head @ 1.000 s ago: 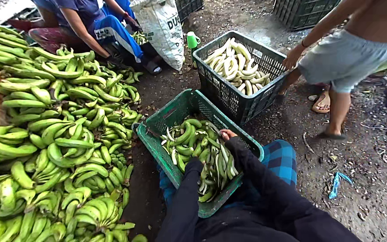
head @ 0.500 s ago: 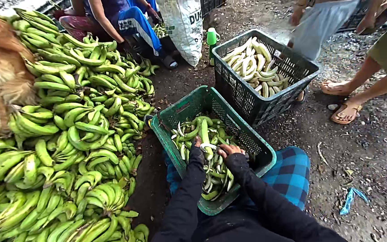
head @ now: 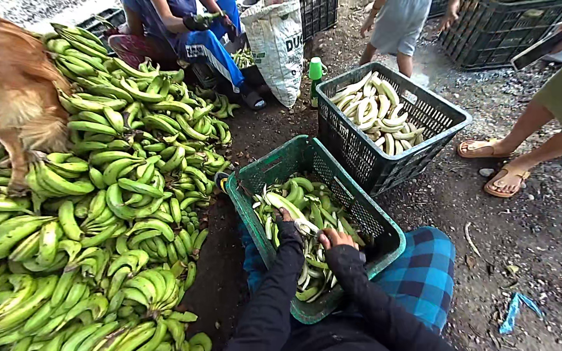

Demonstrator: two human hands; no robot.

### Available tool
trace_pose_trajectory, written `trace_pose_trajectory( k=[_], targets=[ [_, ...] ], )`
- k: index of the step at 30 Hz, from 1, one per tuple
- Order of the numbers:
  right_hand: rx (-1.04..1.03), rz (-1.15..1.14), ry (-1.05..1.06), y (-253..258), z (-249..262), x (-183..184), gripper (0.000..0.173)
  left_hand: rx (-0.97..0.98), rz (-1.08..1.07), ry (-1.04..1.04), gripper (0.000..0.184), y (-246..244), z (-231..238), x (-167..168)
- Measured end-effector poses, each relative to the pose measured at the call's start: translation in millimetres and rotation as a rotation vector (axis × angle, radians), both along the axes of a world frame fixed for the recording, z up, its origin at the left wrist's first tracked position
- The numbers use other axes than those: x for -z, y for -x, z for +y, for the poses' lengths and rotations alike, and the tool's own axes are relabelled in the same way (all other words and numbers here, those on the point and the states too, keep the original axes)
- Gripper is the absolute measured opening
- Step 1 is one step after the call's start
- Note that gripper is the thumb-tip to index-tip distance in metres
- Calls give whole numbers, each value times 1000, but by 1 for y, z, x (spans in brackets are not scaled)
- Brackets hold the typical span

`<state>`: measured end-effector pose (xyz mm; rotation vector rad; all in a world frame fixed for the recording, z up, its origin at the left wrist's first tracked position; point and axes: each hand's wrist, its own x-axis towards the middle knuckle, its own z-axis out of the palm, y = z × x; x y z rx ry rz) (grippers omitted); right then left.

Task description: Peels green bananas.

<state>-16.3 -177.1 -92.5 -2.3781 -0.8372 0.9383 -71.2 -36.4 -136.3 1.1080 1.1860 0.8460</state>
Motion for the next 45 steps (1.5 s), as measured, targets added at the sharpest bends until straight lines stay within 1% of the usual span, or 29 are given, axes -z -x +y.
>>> trace_pose_trajectory(
  k=[2, 4, 5, 7, 8, 10, 13, 15, 16, 18, 20, 22, 23, 24, 25, 27, 28, 29, 31, 33, 35, 36, 37, 39, 40, 41, 43, 44, 45],
  targets=[
    [45, -39, -74, -4, 6, 4, 47, 111, 68, 55, 49, 3, -3, -14],
    [60, -182, -211, -35, 32, 8, 45, 425, 173, 81, 41, 16, -7, -37],
    [61, -265, -289, -55, 49, 12, 43, 611, 227, 67, 43, 24, -4, -45],
    [2, -292, -292, -89, 76, 1, 43, 782, 312, -1, 47, 35, 2, -46],
    [-29, -272, -277, -95, 83, -10, 44, 746, 297, -14, 48, 38, 2, -44],
    [-47, -279, -319, -80, 79, -19, 44, 472, 172, -35, 48, 31, -2, -37],
    [49, -282, -262, -18, 42, 9, 46, -10, 69, -41, 45, 1, 10, -17],
    [124, -233, -188, 7, 21, 20, 46, -140, 108, 70, 45, -12, 23, -17],
    [147, -237, -186, 9, 18, 24, 44, -145, 112, 46, 45, -14, 24, -6],
    [107, -269, -241, -8, 28, 16, 42, 82, 90, 20, 43, -4, 9, -12],
    [-39, -217, -217, -50, 52, 4, 45, 500, 64, -72, 39, 17, 4, -35],
    [-123, -229, -309, -101, 88, 37, 49, 870, 105, -216, 46, 34, 14, -41],
    [-111, -240, -424, -121, 108, 67, 48, 934, 136, -256, 47, 39, 17, -42],
    [-117, -215, -467, -132, 119, 76, 47, 904, 110, -212, 45, 42, 17, -41],
    [-140, -192, -438, -131, 116, 64, 46, 779, 54, -110, 43, 41, 13, -38],
    [-145, -225, -282, -93, 83, 20, 47, 407, -17, 70, 45, 29, 5, -30],
    [-123, -231, -235, -67, 63, 10, 49, 244, 2, 130, 50, 19, 4, -27],
    [-82, -240, -246, -44, 44, 14, 49, 125, 22, 166, 53, 10, 7, -21],
    [21, -262, -313, -12, 19, 33, 44, 14, 50, 238, 52, -4, 11, -16],
    [62, -297, -340, -10, 16, 36, 42, 71, 47, 331, 48, -7, -1, -33],
    [2, -214, -209, -33, 35, 17, 45, 276, -21, 274, 40, 6, -12, -43],
    [-36, -160, -151, -54, 50, 20, 47, 382, -78, 210, 36, 14, -15, -44],
    [-62, -129, -132, -80, 68, 39, 49, 472, -138, 127, 32, 21, -16, -43],
    [-28, -48, -212, -127, 104, 99, 51, 584, -284, 50, 35, 33, -12, -31],
    [5, -24, -295, -138, 112, 115, 50, 581, -368, 82, 38, 36, -7, -24],
    [6, -71, -365, -140, 109, 112, 47, 520, -433, 159, 41, 37, -4, -19],
    [-170, -147, -262, -112, 72, 54, 45, 297, -399, 344, 49, 31, -6, -26],
    [-238, -167, -257, -86, 50, 33, 46, 211, -321, 373, 50, 27, -7, -29],
    [-262, -197, -324, -63, 30, 31, 46, 177, -230, 365, 48, 25, -6, -32]
  ],
)
